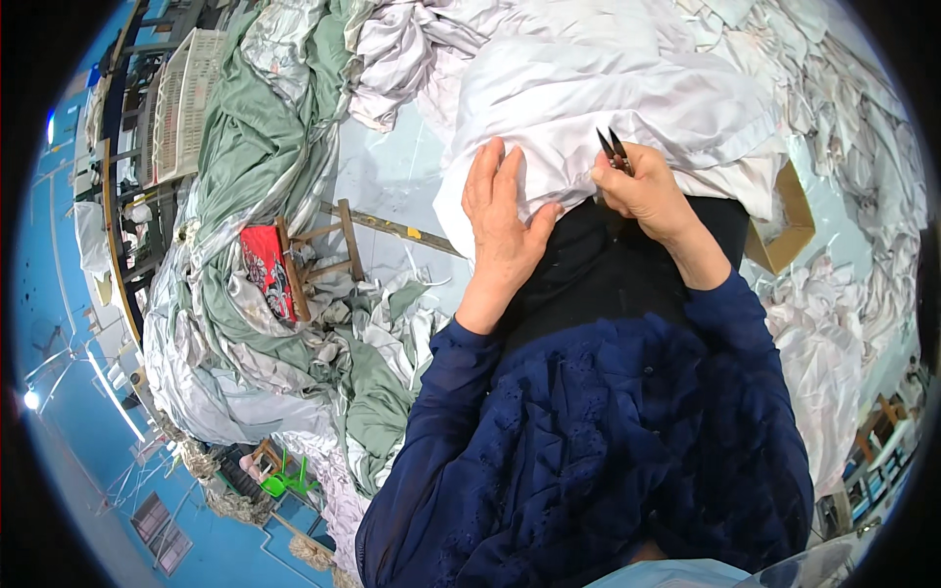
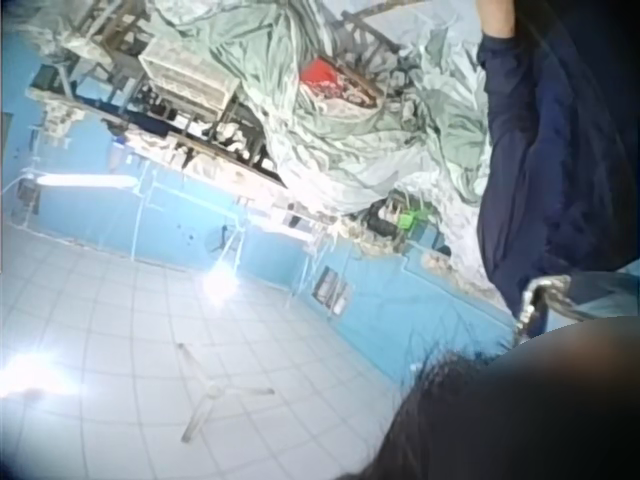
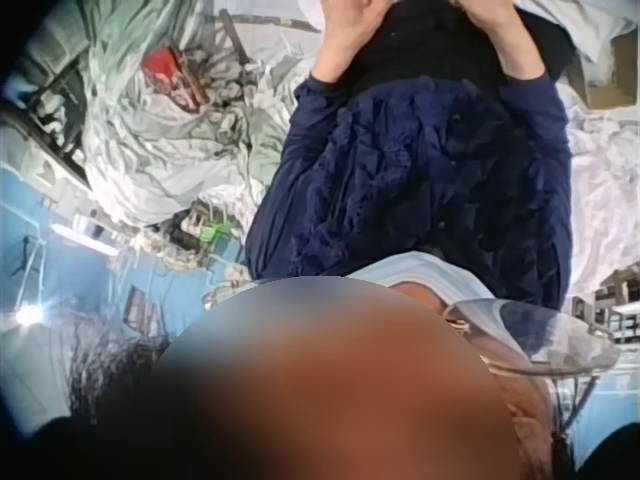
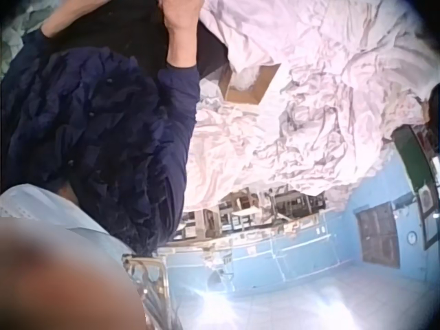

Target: Picking up pillowcases from a large pile, inspecting the seams, and trimming loose threads using snips.

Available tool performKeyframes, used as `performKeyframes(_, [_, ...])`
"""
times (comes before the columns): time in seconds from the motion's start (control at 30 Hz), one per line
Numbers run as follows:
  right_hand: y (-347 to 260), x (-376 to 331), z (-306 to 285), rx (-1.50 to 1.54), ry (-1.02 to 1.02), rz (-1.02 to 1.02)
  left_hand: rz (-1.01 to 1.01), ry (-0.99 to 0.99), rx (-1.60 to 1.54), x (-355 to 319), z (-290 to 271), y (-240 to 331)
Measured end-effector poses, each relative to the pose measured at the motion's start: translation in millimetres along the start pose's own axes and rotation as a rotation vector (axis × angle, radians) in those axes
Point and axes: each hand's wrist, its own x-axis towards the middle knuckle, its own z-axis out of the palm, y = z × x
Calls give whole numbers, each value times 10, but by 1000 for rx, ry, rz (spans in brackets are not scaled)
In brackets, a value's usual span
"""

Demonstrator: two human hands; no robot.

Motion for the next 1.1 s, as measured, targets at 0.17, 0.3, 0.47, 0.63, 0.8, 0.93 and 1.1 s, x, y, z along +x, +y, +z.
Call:
performKeyframes(0.17, [92, 4, 134, -125, 124, -282, 38, 48, -21, 18, -13, 58])
performKeyframes(0.3, [127, 22, 110, -68, 95, -207, 130, 115, -15, 85, -56, 125])
performKeyframes(0.47, [172, 25, 85, -3, 138, -191, 216, 28, 109, 182, -31, 198])
performKeyframes(0.63, [222, 20, 59, 46, 131, -173, 186, -14, 84, 142, 48, 213])
performKeyframes(0.8, [257, -33, 13, 16, 180, -146, 6, 5, -77, 111, 82, 195])
performKeyframes(0.93, [301, -104, 20, -9, 198, -39, -28, 0, -129, 92, 55, 197])
performKeyframes(1.1, [337, -178, 165, 69, 300, 39, -84, 0, -221, 66, 46, 194])
